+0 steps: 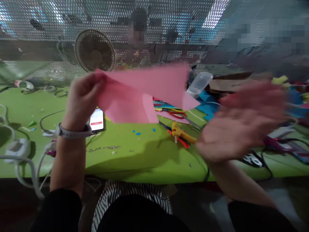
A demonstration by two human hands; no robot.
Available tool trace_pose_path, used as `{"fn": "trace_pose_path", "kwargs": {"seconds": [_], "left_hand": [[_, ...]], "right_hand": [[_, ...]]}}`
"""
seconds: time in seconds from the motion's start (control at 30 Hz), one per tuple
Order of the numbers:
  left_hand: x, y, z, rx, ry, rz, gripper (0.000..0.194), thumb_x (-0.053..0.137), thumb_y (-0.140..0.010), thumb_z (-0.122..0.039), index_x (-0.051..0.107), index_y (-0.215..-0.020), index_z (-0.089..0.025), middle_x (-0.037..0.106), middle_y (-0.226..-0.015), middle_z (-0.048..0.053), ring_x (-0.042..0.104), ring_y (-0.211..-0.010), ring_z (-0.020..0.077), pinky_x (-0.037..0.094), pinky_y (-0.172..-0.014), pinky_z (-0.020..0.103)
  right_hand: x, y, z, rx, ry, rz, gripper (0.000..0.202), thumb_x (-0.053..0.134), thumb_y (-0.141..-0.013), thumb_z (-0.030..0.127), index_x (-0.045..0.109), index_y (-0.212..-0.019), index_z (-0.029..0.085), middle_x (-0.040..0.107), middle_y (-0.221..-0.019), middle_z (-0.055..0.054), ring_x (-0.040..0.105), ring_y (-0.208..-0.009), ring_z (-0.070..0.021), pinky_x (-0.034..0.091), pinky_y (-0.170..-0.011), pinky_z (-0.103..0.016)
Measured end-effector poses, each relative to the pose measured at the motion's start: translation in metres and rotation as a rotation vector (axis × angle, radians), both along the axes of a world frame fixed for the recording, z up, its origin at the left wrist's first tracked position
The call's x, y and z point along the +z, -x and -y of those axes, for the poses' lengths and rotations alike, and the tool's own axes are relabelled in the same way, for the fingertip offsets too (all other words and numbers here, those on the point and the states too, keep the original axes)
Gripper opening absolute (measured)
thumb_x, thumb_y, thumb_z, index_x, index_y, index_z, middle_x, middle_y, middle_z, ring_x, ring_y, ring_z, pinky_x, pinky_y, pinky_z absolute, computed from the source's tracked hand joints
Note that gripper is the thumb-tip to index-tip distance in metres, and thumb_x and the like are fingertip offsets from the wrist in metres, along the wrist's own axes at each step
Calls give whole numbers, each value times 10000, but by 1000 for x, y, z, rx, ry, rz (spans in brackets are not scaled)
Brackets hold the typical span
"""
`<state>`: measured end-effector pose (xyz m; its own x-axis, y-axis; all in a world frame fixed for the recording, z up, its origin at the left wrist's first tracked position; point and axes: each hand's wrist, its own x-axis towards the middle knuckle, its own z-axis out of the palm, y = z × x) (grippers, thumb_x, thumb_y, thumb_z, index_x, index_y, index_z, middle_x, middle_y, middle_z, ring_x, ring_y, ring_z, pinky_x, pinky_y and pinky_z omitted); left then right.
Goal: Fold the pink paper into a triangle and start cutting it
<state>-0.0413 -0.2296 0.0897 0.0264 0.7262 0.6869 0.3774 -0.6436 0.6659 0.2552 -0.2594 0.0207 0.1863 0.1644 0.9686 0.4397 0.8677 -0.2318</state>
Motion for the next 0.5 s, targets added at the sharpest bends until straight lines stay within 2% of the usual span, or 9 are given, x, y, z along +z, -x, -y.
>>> {"fn": "trace_pose_path", "kwargs": {"seconds": [0.03,0.1,0.17,0.23,0.3,0.4,0.5], "left_hand": [[4,6,-5,-13,-44,96,155,640,-878,-347,715,-941,-226,696,-786,-13,622,-652,135,485,-541,267],[10,12,-14,-31,-176,204,127,668,-858,-376,717,-874,-261,703,-804,-17,658,-770,173,530,-616,311],[14,12,-23,-59,-237,236,106,717,-810,-413,704,-831,-309,708,-831,-40,669,-893,198,556,-710,347],[15,10,-30,-68,-255,258,114,753,-777,-409,698,-819,-318,709,-848,-54,665,-922,191,559,-749,340],[13,9,-35,-66,-243,275,154,768,-763,-401,696,-821,-279,705,-820,-42,660,-883,179,551,-718,311],[9,10,-39,-83,-149,267,216,755,-776,-410,682,-795,-208,684,-756,-8,654,-844,172,528,-670,277],[6,13,-41,-109,-110,283,200,727,-809,-374,669,-792,-183,669,-741,5,648,-926,176,520,-700,256]], "right_hand": [[-13,7,1,56,208,57,499,127,-1004,366,268,-1480,421,319,-1551,67,318,-1417,-295,409,-1069,-549],[-41,24,7,227,685,495,534,205,-1005,430,96,-1527,401,263,-1580,19,342,-1407,-277,430,-1074,-518],[-67,42,12,419,968,860,620,271,-992,503,46,-1544,334,221,-1591,-32,313,-1422,-268,405,-1096,-495],[-89,57,12,619,1005,1119,718,342,-959,574,55,-1550,284,150,-1603,-48,182,-1467,-247,271,-1180,-455],[-105,69,6,700,974,1250,729,350,-950,593,109,-1548,254,132,-1604,-52,110,-1481,-229,160,-1214,-434],[-120,79,-17,609,926,1272,758,291,-948,624,172,-1541,166,147,-1599,-101,115,-1479,-255,127,-1217,-462],[-128,77,-48,422,944,1238,808,235,-932,669,227,-1525,121,203,-1582,-134,166,-1469,-283,167,-1204,-494]]}}
